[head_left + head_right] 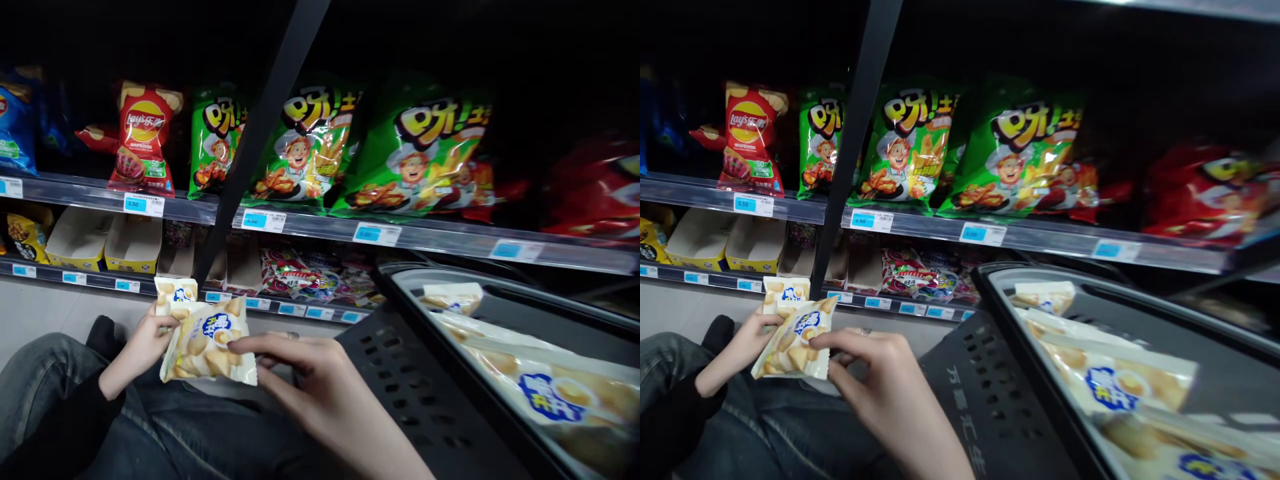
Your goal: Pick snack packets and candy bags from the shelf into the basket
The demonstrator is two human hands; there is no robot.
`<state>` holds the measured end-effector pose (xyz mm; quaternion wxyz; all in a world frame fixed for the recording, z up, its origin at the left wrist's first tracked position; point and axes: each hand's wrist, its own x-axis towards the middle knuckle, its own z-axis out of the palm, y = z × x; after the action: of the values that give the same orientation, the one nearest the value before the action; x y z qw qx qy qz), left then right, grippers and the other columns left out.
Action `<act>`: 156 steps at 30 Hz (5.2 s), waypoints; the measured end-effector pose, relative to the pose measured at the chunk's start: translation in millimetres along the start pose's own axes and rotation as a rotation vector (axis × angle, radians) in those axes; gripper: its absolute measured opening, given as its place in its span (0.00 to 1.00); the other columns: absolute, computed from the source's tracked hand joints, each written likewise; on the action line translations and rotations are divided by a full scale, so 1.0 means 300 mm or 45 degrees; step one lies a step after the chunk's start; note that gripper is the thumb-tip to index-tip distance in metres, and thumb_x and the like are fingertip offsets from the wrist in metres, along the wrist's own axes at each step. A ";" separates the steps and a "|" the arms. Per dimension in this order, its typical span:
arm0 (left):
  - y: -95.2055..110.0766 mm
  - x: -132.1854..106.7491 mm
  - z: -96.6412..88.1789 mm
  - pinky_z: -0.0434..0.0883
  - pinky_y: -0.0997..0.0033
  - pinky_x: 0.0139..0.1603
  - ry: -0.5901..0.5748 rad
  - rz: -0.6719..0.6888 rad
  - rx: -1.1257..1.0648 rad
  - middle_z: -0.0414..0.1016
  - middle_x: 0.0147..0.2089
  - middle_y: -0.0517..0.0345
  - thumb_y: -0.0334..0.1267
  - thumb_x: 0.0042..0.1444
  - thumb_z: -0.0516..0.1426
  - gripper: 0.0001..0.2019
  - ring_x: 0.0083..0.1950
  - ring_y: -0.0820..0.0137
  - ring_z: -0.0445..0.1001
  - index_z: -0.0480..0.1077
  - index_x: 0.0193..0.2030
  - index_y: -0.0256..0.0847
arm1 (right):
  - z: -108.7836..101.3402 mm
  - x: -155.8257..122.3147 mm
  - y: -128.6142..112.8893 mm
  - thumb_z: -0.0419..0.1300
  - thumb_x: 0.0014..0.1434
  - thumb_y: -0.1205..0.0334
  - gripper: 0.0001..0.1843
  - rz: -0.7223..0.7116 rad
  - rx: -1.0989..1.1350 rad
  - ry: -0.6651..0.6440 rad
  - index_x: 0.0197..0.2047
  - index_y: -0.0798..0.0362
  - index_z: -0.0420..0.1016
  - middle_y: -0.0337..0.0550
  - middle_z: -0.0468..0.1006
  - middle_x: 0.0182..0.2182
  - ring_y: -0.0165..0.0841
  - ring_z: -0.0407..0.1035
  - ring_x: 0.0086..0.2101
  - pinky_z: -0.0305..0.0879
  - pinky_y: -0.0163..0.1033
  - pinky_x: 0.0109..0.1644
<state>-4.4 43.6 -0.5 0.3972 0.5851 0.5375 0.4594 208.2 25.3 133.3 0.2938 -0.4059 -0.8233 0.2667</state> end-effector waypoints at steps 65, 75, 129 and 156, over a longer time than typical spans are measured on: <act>0.061 -0.017 0.020 0.69 0.59 0.47 -0.383 -0.438 -0.557 0.80 0.36 0.50 0.37 0.38 0.65 0.17 0.45 0.54 0.74 0.74 0.37 0.32 | 0.069 0.076 0.169 0.62 0.46 0.62 0.06 0.263 0.532 0.467 0.29 0.53 0.78 0.43 0.80 0.28 0.33 0.72 0.28 0.67 0.35 0.31; 0.082 -0.032 0.023 0.70 0.60 0.46 -0.419 -0.454 -0.607 0.80 0.37 0.51 0.37 0.37 0.65 0.17 0.42 0.56 0.75 0.74 0.37 0.33 | 0.082 0.093 0.216 0.61 0.46 0.61 0.07 0.325 0.619 0.550 0.30 0.54 0.77 0.43 0.80 0.29 0.34 0.73 0.31 0.69 0.38 0.36; 0.054 -0.019 0.026 0.68 0.65 0.43 -0.386 -0.449 -0.304 0.80 0.31 0.51 0.34 0.32 0.66 0.09 0.39 0.58 0.75 0.77 0.24 0.33 | 0.008 0.027 0.093 0.48 0.51 0.77 0.18 -0.060 0.371 0.067 0.30 0.53 0.77 0.41 0.75 0.28 0.30 0.68 0.32 0.62 0.35 0.37; 0.060 -0.028 0.036 0.71 0.64 0.39 -0.516 -0.401 -0.402 0.80 0.34 0.49 0.38 0.35 0.66 0.13 0.37 0.58 0.76 0.77 0.29 0.33 | 0.129 0.116 0.199 0.57 0.50 0.58 0.09 0.348 0.498 0.324 0.31 0.55 0.73 0.43 0.77 0.28 0.33 0.71 0.29 0.66 0.34 0.32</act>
<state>11.0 33.6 13.1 0.6488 0.5053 0.4533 0.3438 194.4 77.8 75.6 0.4291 -0.4789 -0.6501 0.4048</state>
